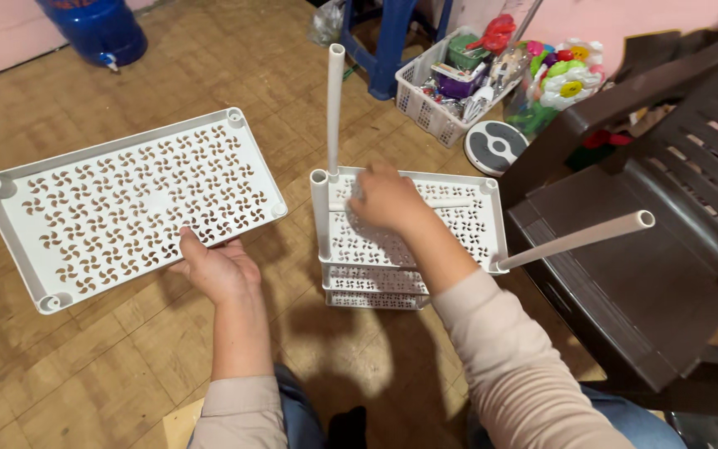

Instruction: The person assembles a white plastic shelving unit by stacking trays and inserting vertical support poles. After assembly, the person wipes small colorful boxes with a tissue and places them on the shelves.

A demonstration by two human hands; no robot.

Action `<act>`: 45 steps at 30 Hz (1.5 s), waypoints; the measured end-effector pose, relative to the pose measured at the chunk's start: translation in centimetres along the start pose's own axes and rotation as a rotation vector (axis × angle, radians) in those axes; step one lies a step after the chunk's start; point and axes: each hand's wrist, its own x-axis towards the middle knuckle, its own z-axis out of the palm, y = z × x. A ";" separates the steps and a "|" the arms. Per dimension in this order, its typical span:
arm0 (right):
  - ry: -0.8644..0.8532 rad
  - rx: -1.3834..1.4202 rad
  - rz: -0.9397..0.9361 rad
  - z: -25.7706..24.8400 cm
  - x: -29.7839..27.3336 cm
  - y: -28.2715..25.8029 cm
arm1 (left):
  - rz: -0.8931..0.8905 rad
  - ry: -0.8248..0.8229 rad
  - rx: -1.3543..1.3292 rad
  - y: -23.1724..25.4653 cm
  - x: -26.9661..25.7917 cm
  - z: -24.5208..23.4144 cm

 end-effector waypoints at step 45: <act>0.880 1.530 -0.060 -9.1 -4.5 17.8 | -0.031 -0.083 0.086 -5.0 -0.9 -0.7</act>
